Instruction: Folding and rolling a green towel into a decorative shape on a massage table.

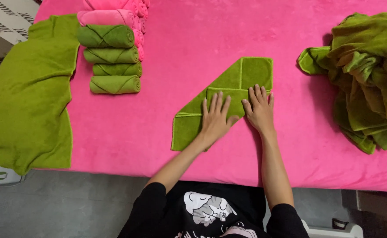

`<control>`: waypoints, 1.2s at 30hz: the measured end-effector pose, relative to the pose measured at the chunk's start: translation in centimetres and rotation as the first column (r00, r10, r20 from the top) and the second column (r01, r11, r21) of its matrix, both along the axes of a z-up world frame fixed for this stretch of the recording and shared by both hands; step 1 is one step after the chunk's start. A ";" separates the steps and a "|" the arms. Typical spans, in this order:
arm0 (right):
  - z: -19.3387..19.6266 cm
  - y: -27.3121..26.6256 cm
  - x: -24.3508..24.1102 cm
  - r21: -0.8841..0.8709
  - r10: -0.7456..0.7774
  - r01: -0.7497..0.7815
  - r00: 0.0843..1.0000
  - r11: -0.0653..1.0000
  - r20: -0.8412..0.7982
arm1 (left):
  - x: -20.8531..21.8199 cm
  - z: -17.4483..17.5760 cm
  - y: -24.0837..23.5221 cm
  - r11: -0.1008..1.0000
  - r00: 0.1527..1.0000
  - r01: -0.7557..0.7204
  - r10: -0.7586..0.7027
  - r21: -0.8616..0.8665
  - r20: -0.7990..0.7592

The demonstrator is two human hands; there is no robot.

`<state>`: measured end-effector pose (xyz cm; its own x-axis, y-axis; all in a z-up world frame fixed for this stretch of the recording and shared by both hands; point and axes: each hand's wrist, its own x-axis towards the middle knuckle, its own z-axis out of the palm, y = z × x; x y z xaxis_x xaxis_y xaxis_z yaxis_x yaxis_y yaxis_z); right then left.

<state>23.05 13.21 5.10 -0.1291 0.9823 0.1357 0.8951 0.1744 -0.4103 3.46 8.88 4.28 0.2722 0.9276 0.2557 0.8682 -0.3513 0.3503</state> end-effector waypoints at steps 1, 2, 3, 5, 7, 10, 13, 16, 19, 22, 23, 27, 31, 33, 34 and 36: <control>0.2 0.1 0.1 -0.008 0.005 -0.005 1.000 1.000 0.009 | 0.0 0.1 1.5 0.999 0.999 -0.045 0.045 -0.022 -0.015; 0.1 0.1 0.1 -0.007 0.002 -0.002 1.000 1.000 0.012 | -0.3 -0.3 2.1 0.999 0.999 -0.042 0.042 -0.021 -0.012; 0.0 0.1 0.1 -0.019 0.008 -0.007 1.000 1.000 0.017 | -0.5 -0.7 2.8 0.997 0.998 -0.059 0.058 -0.044 -0.010; 0.2 0.0 0.1 -0.027 0.009 -0.008 1.000 1.000 0.020 | -0.7 -0.9 3.2 0.995 0.997 -0.071 0.071 -0.065 -0.010; 0.7 0.0 -0.2 -0.062 0.011 -0.009 0.999 0.998 0.036 | -0.8 -0.5 2.9 0.994 0.997 -0.070 0.072 -0.086 0.014; 1.2 -0.1 -0.4 -0.065 0.015 -0.012 0.999 0.998 0.044 | -0.7 -0.4 2.8 0.993 0.997 -0.077 0.079 -0.088 0.019; 1.3 -0.3 -0.6 -0.075 0.015 -0.010 0.998 0.997 0.066 | -0.5 -1.4 2.7 0.995 0.995 -0.096 0.095 0.022 0.041; 1.6 -0.2 -0.8 -0.107 0.011 -0.002 0.996 0.994 0.086 | -0.3 -2.1 1.9 0.984 0.994 -0.103 0.099 0.146 0.038; 1.6 -0.1 -0.7 -0.113 0.017 -0.007 0.996 0.994 0.088 | -0.2 -1.8 0.0 0.983 0.997 -0.047 0.034 0.177 0.074; 1.7 -0.2 -0.7 -0.118 0.019 -0.008 0.995 0.993 0.094 | -0.1 -2.7 -2.0 0.983 0.997 -0.011 -0.003 0.183 0.076; 1.7 -0.2 -0.7 -0.116 0.022 -0.011 0.995 0.993 0.093 | -0.3 -2.5 -2.4 0.983 0.997 -0.013 -0.001 0.185 0.074; 1.8 -0.1 -0.7 -0.136 0.021 -0.008 0.995 0.991 0.095 | -0.6 -2.5 -3.2 0.995 0.997 0.025 -0.031 0.099 0.065; 2.0 -0.2 -0.9 -0.156 0.011 0.005 0.995 0.988 0.097 | -0.9 -1.3 -3.0 0.999 0.998 0.045 -0.045 -0.017 0.041; 1.5 0.0 -0.7 -0.157 0.010 0.007 0.994 0.988 0.106 | -1.2 0.4 -1.7 0.998 0.999 0.034 -0.032 -0.061 0.029; 1.1 0.1 -0.7 -0.160 0.009 0.009 0.993 0.987 0.115 | -1.4 1.1 -1.1 0.994 1.000 0.021 -0.020 -0.107 0.015; 1.2 0.1 -0.6 -0.167 0.023 -0.001 0.992 0.986 0.127 | -2.4 0.0 1.6 0.997 1.000 -0.014 0.013 -0.078 -0.018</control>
<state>22.46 13.30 6.29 -0.1468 0.9880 -0.0477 0.9404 0.1244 -0.3166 1.09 10.51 4.29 0.2635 0.9481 0.1779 0.8788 -0.3120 0.3612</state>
